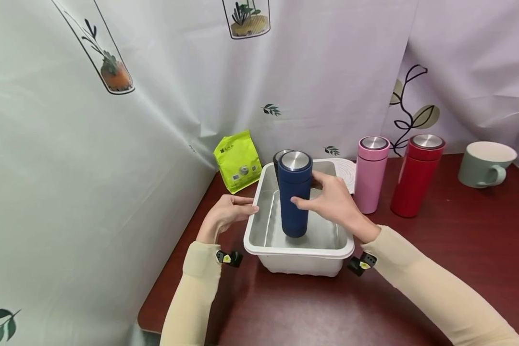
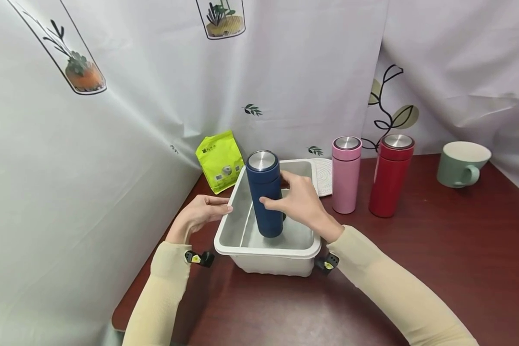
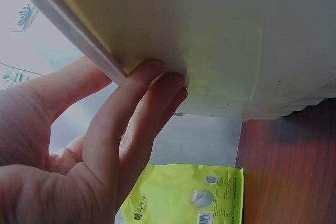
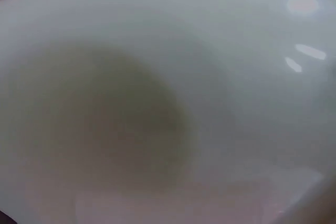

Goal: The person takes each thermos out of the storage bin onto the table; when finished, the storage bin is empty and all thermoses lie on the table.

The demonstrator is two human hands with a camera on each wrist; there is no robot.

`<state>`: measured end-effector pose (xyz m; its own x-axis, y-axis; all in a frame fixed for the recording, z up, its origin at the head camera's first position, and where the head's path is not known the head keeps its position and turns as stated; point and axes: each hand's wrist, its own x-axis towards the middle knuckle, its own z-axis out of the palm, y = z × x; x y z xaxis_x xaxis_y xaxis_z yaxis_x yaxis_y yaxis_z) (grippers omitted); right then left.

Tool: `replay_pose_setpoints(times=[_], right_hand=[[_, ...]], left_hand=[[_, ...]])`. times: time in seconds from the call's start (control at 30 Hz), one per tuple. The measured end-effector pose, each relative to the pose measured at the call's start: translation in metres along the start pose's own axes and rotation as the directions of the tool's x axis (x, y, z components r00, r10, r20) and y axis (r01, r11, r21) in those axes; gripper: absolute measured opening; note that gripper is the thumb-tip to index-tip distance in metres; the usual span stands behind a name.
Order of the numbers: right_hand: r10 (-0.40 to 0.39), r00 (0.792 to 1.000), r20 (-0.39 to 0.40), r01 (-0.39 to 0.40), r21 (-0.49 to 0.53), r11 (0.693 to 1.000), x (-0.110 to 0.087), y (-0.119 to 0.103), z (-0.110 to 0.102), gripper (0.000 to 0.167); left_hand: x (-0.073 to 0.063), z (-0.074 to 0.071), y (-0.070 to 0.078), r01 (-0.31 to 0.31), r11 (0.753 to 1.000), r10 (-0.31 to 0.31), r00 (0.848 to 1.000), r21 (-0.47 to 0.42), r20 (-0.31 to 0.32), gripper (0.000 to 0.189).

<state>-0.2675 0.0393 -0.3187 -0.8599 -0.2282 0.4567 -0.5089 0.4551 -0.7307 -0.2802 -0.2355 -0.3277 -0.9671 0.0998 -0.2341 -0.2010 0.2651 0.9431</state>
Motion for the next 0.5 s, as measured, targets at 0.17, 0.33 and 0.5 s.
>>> replay_pose_setpoints(times=[0.17, 0.33, 0.5], right_hand=[[0.01, 1.0, -0.019, -0.009, 0.013, 1.0, 0.0, -0.002, -0.01, 0.051], [0.004, 0.999, -0.04, -0.003, 0.021, 1.0, -0.003, -0.005, -0.019, 0.052], [-0.022, 0.996, -0.082, 0.024, 0.025, 0.999, -0.007, -0.007, -0.028, 0.05]], left_hand=[[0.0, 0.0, 0.002, -0.002, 1.0, 0.002, 1.0, 0.017, 0.003, 0.049], [0.0, -0.001, 0.002, 0.005, 1.0, -0.005, 1.0, 0.019, 0.007, 0.049], [0.0, -0.001, 0.001, 0.01, 1.0, -0.01, 1.0, 0.011, 0.009, 0.049]])
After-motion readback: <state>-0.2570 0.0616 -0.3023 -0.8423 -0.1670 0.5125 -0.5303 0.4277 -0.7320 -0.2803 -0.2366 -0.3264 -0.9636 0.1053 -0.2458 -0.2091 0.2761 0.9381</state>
